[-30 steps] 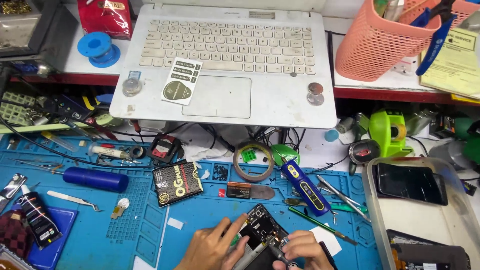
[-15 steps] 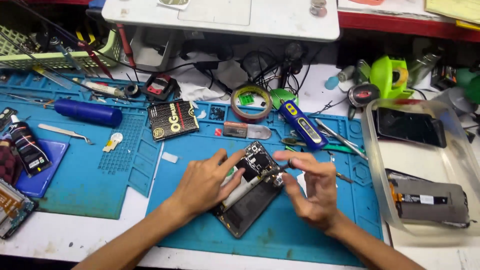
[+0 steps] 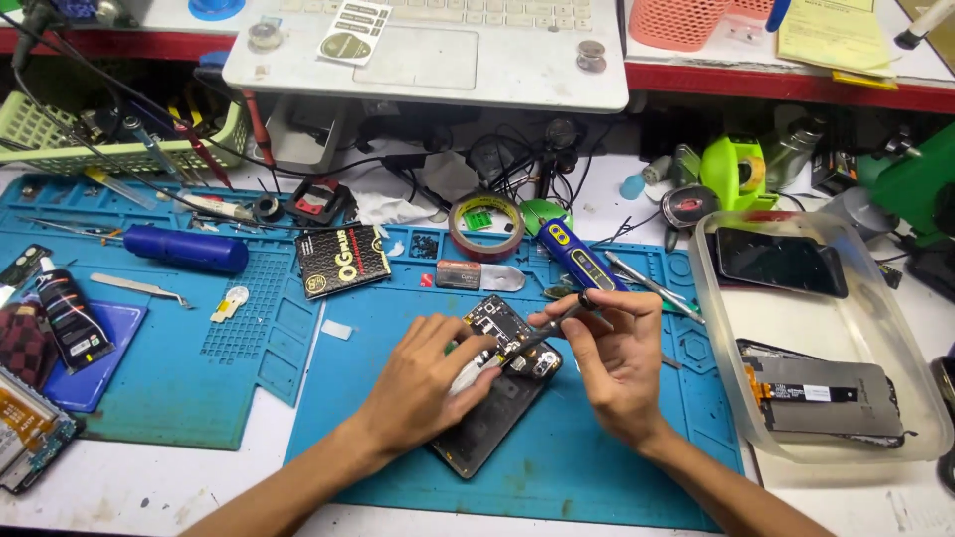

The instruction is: The person uses a blue electric screwdriver to remove screws from a black smartphone. They then use a metal prying tool to separate the phone's back cover from the chassis, revealing the internal components, including the battery and circuit boards.

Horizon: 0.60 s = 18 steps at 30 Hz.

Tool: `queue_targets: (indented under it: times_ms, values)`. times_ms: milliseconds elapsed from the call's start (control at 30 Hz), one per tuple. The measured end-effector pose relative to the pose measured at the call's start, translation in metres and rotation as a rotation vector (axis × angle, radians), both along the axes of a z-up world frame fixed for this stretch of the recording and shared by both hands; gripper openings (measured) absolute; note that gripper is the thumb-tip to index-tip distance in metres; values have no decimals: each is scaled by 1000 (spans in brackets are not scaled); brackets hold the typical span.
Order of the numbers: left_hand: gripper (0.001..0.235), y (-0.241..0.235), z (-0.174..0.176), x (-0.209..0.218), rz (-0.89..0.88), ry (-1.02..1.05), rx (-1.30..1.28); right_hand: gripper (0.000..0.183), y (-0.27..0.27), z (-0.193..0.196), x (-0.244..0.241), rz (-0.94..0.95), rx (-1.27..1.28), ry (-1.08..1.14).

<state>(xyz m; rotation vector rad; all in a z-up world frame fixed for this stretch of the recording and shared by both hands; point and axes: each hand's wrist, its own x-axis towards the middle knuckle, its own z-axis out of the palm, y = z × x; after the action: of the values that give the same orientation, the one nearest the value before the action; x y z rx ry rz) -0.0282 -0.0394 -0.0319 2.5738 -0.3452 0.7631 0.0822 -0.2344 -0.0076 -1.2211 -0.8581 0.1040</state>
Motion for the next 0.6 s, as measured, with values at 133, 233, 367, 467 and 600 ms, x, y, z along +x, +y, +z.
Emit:
queue_targets:
  times_ms: [133,233,367,467,600]
  values:
    - [31,-4,0,4,-12,67,-56,29,4,6,3,27,61,129]
    - [18,-10,-2,0,-29,62,-105,30,0,7,0,14,51,203]
    - [10,-9,4,2,-12,100,-184,30,-1,10,3,-43,34,169]
    - [8,-6,11,4,23,91,-257,31,-2,7,6,-46,33,136]
    - [24,-7,9,7,16,115,-360,33,0,4,2,35,47,75]
